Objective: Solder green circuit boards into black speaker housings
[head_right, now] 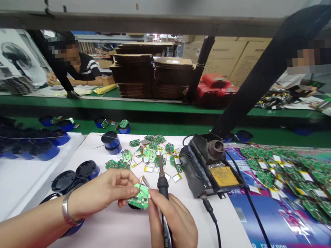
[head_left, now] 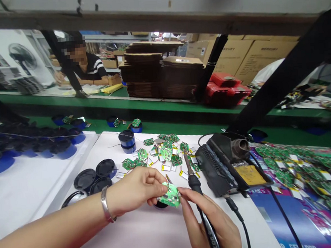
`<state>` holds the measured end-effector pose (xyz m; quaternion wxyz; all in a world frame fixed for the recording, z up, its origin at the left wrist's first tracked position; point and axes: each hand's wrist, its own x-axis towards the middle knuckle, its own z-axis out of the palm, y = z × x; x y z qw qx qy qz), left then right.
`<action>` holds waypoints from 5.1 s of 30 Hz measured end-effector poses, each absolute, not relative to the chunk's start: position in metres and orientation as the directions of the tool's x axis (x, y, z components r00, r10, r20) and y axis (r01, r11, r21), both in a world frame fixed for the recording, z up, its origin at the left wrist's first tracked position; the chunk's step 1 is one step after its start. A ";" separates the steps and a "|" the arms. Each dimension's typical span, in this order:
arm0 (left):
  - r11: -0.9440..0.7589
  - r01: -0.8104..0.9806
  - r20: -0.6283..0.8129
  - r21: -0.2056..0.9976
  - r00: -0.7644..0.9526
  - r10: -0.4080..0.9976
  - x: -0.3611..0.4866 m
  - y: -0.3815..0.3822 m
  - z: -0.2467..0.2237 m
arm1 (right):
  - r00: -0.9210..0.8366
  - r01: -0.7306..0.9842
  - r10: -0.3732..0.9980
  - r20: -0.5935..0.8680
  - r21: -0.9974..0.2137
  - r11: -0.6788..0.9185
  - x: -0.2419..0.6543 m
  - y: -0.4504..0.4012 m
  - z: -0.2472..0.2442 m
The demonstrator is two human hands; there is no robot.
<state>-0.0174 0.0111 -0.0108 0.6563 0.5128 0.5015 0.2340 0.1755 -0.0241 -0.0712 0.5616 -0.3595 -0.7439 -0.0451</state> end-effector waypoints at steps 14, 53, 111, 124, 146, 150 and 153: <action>-0.064 0.687 -0.174 0.724 0.271 0.947 -0.012 -0.020 -0.060 | -0.153 0.720 0.476 0.866 -0.232 0.653 0.186 -0.018 -0.084; -0.129 0.453 0.010 0.882 0.256 0.967 -0.013 -0.032 -0.064 | -0.170 0.478 0.571 0.803 -0.440 0.760 0.174 -0.040 -0.097; -0.235 0.517 0.123 0.823 0.243 0.962 -0.007 -0.034 -0.066 | -0.071 0.394 0.754 0.653 -0.676 0.623 0.160 -0.038 -0.091; -0.281 0.489 0.163 0.825 0.271 0.949 -0.008 -0.035 -0.065 | -0.042 0.421 0.784 0.619 -0.701 0.575 0.160 -0.040 -0.090; -0.333 0.543 0.199 0.771 0.291 0.936 -0.007 -0.035 -0.064 | -0.075 0.439 0.734 0.675 -0.638 0.632 0.166 -0.040 -0.091; -0.375 0.548 0.211 0.748 0.339 0.917 -0.008 -0.037 -0.064 | -0.189 0.454 0.664 0.723 -0.535 0.712 0.174 -0.041 -0.101; -0.408 0.548 0.231 0.731 0.363 0.902 -0.007 -0.039 -0.067 | -0.267 0.384 0.621 0.737 -0.510 0.770 0.175 -0.041 -0.110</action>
